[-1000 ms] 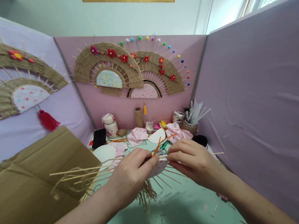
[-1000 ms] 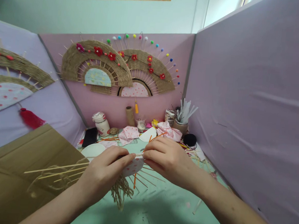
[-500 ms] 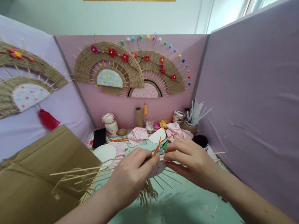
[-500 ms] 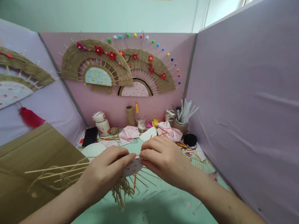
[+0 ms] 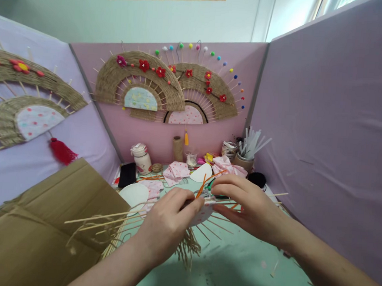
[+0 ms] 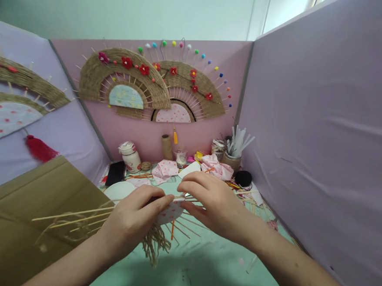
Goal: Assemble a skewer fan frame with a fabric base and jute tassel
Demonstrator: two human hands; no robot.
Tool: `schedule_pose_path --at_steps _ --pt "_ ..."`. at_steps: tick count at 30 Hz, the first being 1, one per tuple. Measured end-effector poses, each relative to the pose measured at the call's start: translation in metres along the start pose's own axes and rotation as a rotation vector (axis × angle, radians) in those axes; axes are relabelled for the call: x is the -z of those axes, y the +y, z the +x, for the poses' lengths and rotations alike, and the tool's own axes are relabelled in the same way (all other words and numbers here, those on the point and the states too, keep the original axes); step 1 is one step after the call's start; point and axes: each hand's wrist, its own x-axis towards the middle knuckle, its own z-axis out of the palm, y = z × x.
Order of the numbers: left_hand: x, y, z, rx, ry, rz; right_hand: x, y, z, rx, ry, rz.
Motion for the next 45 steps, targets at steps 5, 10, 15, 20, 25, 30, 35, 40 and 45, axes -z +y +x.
schedule_pose_path --at_steps 5,10,15,20,25,30,35,40,45 --pt "0.0012 0.0005 0.0016 -0.020 0.002 0.000 -0.0010 -0.0043 0.0041 0.043 -0.060 -0.065" --pt "0.0015 0.0011 0.0018 -0.005 0.002 0.029 -0.0039 -0.0047 0.0070 0.044 -0.044 -0.048" --pt "0.0007 0.0011 0.0014 -0.001 0.008 0.039 -0.0033 -0.0040 0.0061 0.000 -0.037 0.009" --pt "-0.0003 -0.0007 0.0001 -0.003 0.025 0.033 -0.0007 -0.0014 0.0010 -0.031 -0.014 0.019" --pt "0.0002 -0.0008 0.0004 0.004 0.017 0.025 -0.0011 0.0021 -0.0014 0.004 0.011 -0.010" --pt "0.0002 -0.0002 0.0006 -0.008 0.050 0.018 -0.0019 0.0041 -0.0014 0.034 0.016 -0.027" --pt "0.0001 -0.0006 0.0010 0.005 0.035 0.018 0.0005 0.0023 -0.0018 0.006 0.029 -0.027" --pt "-0.0010 -0.0018 0.0007 0.014 0.024 0.011 0.0000 -0.0017 -0.0013 -0.018 -0.006 -0.034" --pt "-0.0016 -0.0025 -0.0005 0.012 0.021 0.010 -0.0012 -0.0029 0.0022 -0.018 -0.013 -0.050"
